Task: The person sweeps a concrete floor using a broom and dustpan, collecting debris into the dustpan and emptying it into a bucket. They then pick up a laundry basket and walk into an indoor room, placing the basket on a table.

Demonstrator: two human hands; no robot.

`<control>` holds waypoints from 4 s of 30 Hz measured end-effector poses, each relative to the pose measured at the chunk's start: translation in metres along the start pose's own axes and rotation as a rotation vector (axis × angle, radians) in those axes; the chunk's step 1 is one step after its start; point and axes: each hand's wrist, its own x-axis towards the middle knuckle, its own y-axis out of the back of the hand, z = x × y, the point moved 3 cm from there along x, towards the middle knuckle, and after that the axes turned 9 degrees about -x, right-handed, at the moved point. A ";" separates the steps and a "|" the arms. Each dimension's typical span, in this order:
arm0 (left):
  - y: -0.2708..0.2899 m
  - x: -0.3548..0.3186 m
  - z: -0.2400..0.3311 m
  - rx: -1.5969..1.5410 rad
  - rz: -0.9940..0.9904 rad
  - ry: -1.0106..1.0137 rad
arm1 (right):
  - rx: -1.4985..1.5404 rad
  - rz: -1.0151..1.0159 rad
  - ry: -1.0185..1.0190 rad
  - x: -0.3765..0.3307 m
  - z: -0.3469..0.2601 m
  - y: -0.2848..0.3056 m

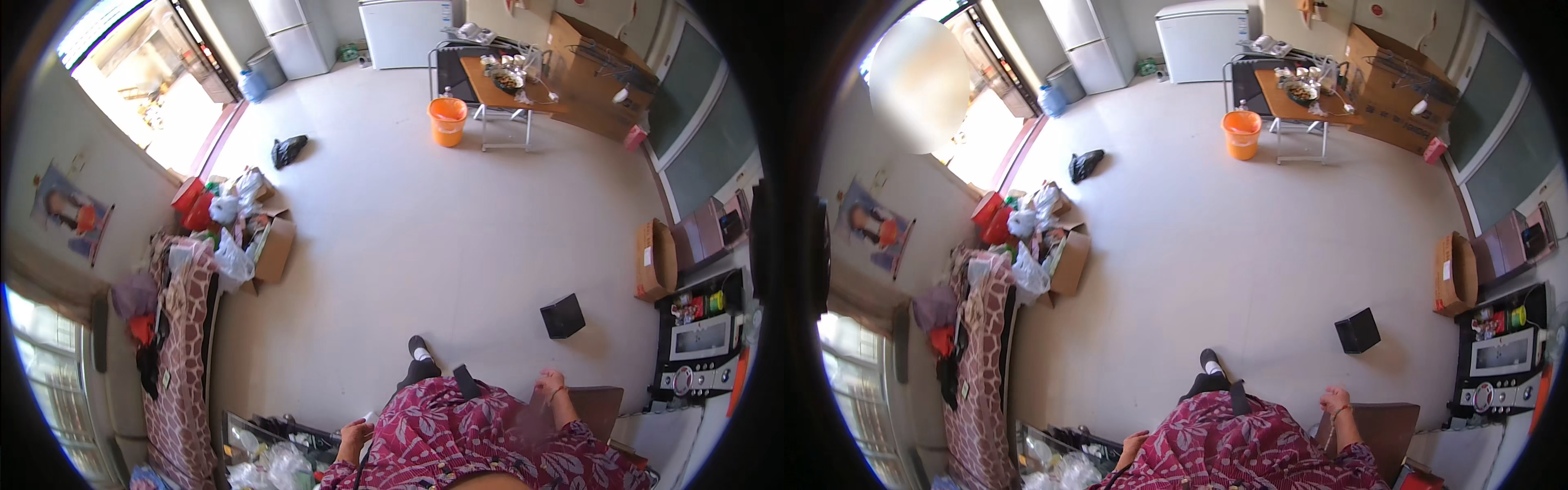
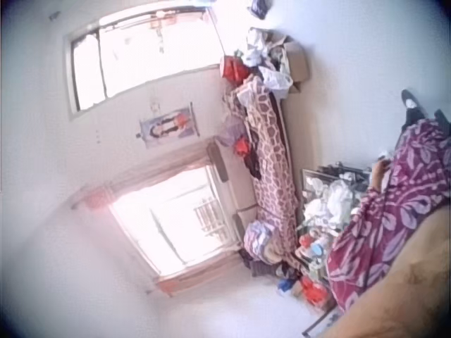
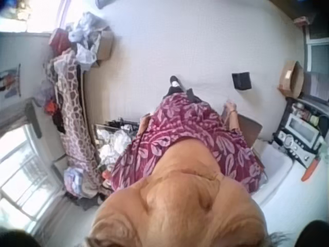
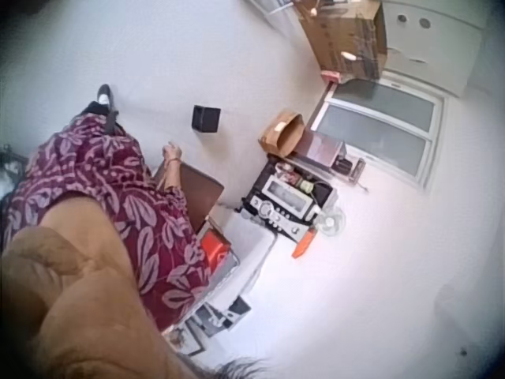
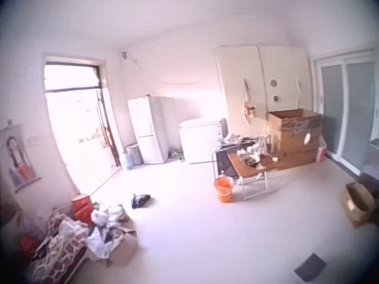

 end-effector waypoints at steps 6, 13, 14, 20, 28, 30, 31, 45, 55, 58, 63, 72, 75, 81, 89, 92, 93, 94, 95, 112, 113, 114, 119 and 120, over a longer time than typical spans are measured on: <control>-0.069 0.081 0.142 0.012 -0.078 -0.055 | -0.472 0.032 -0.130 -0.007 -0.018 -0.022; -0.207 0.149 0.300 0.177 -0.192 -0.213 | -0.734 -0.238 -0.161 0.052 -0.046 -0.049; -0.222 0.159 0.309 0.187 -0.220 -0.218 | -0.756 -0.251 -0.167 0.075 -0.039 -0.050; -0.289 0.159 0.371 0.282 -0.144 -0.231 | -0.700 -0.224 -0.256 0.127 -0.279 -0.083; -0.356 0.166 0.435 0.107 -0.005 -0.208 | -0.563 -0.065 0.233 0.280 -0.518 -0.091; -0.370 0.167 0.452 0.087 0.004 -0.201 | -0.623 -0.042 0.299 0.308 -0.569 -0.101; -0.372 0.174 0.456 0.125 0.004 -0.176 | -0.655 -0.028 0.322 0.320 -0.592 -0.107; -0.434 0.337 0.649 0.402 0.112 -0.190 | -1.148 -0.312 0.159 0.392 -0.717 -0.211; -0.583 0.429 0.889 0.610 -0.035 -0.427 | -0.932 -0.197 0.090 0.448 -0.848 -0.260; -0.612 0.454 0.924 0.669 0.041 -0.434 | -1.091 -0.213 0.266 0.537 -0.853 -0.276; -0.628 0.494 0.934 0.739 0.136 -0.399 | -1.094 -0.242 0.402 0.693 -0.925 -0.287; -0.648 0.489 0.961 0.526 0.322 -0.175 | -0.734 -0.243 0.278 0.703 -1.288 -0.406; -0.646 0.497 0.963 0.531 0.328 -0.131 | -0.758 -0.265 0.232 0.719 -1.335 -0.461; -0.612 0.556 1.009 0.507 0.331 -0.077 | -1.058 -0.394 0.327 0.653 -1.420 -0.610; -0.550 0.642 1.196 0.380 0.484 -0.285 | -1.233 -0.536 0.524 0.672 -1.477 -0.726; -0.542 0.645 1.269 0.420 0.564 -0.417 | -1.306 -0.546 0.566 0.667 -1.512 -0.747; -0.541 0.661 1.298 0.434 0.561 -0.476 | -1.284 -0.555 0.576 0.726 -1.487 -0.730; -0.538 0.667 1.315 0.429 0.574 -0.522 | -1.288 -0.581 0.595 0.785 -1.464 -0.716; -0.541 0.673 1.288 0.346 0.566 -0.439 | -1.377 -0.610 0.615 0.833 -1.467 -0.706; -0.568 0.754 1.442 0.223 0.620 -0.171 | -1.255 -0.570 0.538 0.690 -1.835 -1.110; -0.564 0.760 1.452 0.264 0.677 -0.217 | -1.318 -0.562 0.560 0.687 -1.848 -1.135; -0.557 0.767 1.463 0.242 0.692 -0.247 | -1.373 -0.550 0.583 0.686 -1.860 -1.160; -0.506 0.797 1.502 0.177 0.658 -0.234 | -1.490 -0.561 0.602 0.677 -1.878 -1.274; -0.491 0.796 1.523 0.207 0.668 -0.151 | -1.470 -0.567 0.584 0.670 -1.877 -1.296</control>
